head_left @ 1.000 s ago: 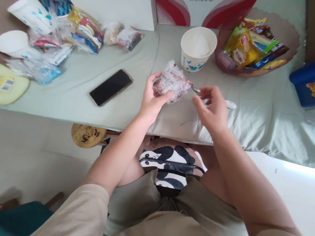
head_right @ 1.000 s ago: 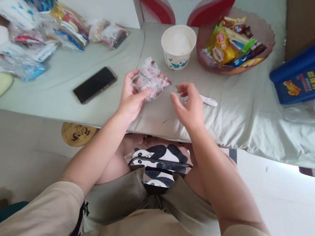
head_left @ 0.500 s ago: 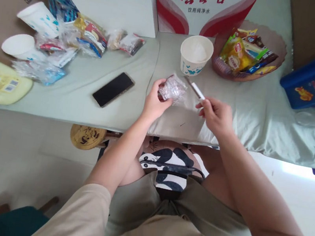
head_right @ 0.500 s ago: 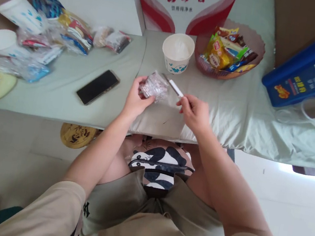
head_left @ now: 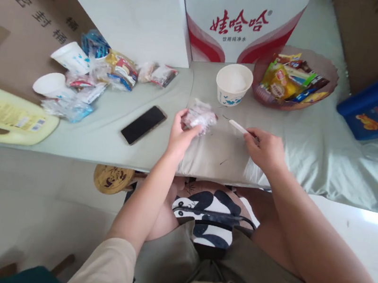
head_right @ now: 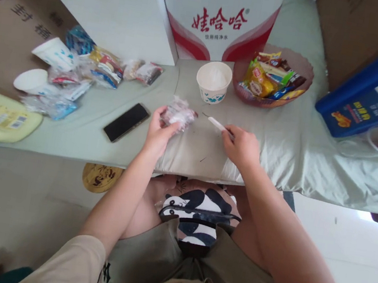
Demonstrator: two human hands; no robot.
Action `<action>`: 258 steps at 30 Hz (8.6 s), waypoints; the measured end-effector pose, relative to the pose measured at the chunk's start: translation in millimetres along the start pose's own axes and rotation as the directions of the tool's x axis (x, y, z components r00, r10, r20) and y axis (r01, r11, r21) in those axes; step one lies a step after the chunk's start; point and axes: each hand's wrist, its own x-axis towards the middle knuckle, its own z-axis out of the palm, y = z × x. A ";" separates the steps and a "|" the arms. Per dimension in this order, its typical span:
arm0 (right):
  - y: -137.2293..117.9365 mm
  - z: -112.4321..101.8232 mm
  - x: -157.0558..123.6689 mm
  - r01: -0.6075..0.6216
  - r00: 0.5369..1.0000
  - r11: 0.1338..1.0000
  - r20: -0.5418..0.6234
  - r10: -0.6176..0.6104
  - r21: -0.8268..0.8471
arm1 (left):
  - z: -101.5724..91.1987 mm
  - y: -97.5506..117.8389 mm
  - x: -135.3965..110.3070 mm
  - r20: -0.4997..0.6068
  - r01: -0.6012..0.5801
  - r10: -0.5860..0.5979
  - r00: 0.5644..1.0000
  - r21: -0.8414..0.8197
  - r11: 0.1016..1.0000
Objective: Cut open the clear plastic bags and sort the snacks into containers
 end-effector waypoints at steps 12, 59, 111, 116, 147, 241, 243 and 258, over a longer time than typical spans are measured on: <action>28.9 -11.0 16.2 -0.082 0.989 0.982 -0.137 0.058 -0.170 | 13.7 32.6 -14.9 0.009 -0.096 0.096 0.995 0.125 0.988; -26.4 -31.1 -29.8 0.090 0.915 0.889 0.390 0.104 -0.449 | -2.7 34.3 -19.5 0.309 -0.198 0.063 0.949 0.428 0.882; 51.5 -133.2 180.0 -0.353 0.924 0.895 -0.252 0.287 -0.272 | 45.0 61.7 5.5 0.326 0.581 -0.481 0.814 -0.483 0.656; 19.0 -114.9 115.8 0.009 0.974 0.965 -0.218 -0.068 -0.263 | 46.3 63.5 14.8 0.302 0.588 -0.507 0.807 -0.484 0.648; -16.3 -5.4 -37.1 0.506 0.756 0.862 0.490 -0.434 -0.017 | -59.9 14.9 11.2 -0.364 -0.039 0.170 0.916 0.341 0.939; -35.2 6.7 -37.4 -0.058 0.882 0.920 0.452 -0.134 0.387 | 10.1 32.5 -11.1 0.245 -0.113 0.097 0.965 0.054 0.992; -37.3 8.5 -39.6 -0.101 0.878 0.928 0.471 -0.085 0.357 | 9.8 36.4 -12.1 0.214 -0.190 0.167 0.963 0.093 0.977; -36.8 9.5 -16.6 -0.341 0.931 0.538 0.355 0.081 0.771 | 5.7 31.0 -26.7 0.570 0.602 -0.336 0.750 -0.377 0.703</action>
